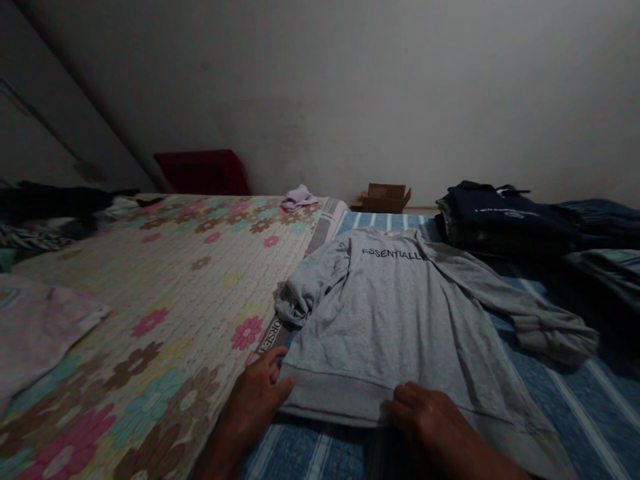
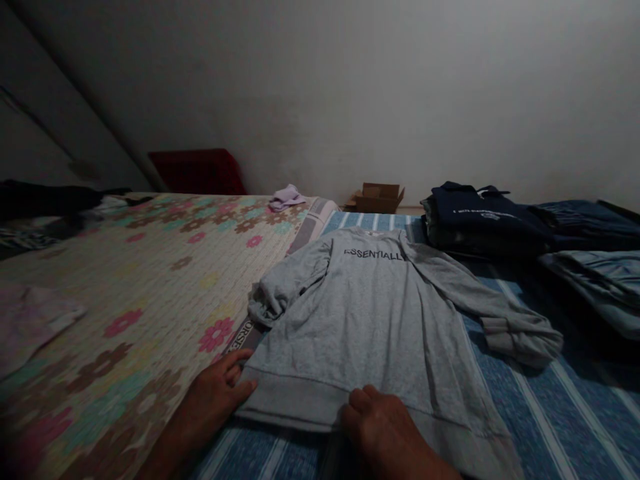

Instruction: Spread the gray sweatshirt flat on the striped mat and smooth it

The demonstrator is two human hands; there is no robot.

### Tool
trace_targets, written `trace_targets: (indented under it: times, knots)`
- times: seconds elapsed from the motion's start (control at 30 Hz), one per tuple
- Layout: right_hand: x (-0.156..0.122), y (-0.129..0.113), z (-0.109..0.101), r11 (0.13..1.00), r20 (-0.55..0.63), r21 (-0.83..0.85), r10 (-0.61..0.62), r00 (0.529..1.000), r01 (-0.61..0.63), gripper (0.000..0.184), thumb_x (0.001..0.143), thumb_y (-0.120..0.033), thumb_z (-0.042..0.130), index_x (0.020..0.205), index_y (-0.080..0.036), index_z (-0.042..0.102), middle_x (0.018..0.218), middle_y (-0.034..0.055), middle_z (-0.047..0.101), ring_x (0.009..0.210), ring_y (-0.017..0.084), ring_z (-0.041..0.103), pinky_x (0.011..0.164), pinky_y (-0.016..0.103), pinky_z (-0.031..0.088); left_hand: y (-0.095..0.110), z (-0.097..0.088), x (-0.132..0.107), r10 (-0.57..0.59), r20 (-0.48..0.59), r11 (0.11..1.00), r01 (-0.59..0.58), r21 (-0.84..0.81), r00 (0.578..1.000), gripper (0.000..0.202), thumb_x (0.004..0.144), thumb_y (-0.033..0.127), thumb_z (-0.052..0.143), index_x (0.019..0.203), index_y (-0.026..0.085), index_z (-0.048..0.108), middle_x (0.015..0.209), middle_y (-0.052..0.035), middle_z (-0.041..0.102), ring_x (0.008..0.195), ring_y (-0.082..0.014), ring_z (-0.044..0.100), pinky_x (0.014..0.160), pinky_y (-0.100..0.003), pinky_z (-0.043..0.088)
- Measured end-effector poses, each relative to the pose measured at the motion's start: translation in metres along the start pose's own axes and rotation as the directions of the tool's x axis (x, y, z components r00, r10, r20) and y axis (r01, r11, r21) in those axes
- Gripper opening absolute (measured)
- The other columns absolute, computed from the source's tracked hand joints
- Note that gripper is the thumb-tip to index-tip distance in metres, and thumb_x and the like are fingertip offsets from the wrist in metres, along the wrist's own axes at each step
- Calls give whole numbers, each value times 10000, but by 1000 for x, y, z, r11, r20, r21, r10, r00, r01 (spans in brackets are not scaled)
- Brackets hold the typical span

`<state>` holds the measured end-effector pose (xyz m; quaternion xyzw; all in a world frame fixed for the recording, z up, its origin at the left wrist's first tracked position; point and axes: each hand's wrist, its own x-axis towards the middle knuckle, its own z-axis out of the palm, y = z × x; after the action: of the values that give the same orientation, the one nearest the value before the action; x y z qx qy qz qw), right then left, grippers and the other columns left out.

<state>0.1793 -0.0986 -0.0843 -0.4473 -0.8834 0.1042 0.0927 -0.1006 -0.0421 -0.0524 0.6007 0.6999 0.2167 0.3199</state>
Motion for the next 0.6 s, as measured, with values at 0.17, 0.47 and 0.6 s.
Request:
trace_targets:
  times: [0.17,0.47,0.6]
  knots:
    - [3,-4,4,997,89,66,41,995,-47,281,686,40,485,799,-194,592,787,-8,636,622,102,551,524,195,317,1,-1,-2,3,22,998,-5,58,1000,319,626,347,553,897,190,612,583,33,569,607,-191,576,580,-264,439]
    - [1,1,22,999,-63,-21,-39,997,37,229,661,-9,555,771,-209,540,754,-26,613,646,126,536,480,237,265,2,-6,-5,-15,39,996,11,87,999,181,632,361,538,736,218,578,628,20,607,659,-194,597,597,-249,450]
    - [5,1,22,997,-15,-43,-61,998,60,170,718,-55,593,766,-209,538,751,-25,609,623,121,518,457,254,225,0,-6,0,-5,24,984,1,177,1000,198,629,377,525,731,218,582,601,22,589,640,-194,595,582,-248,437]
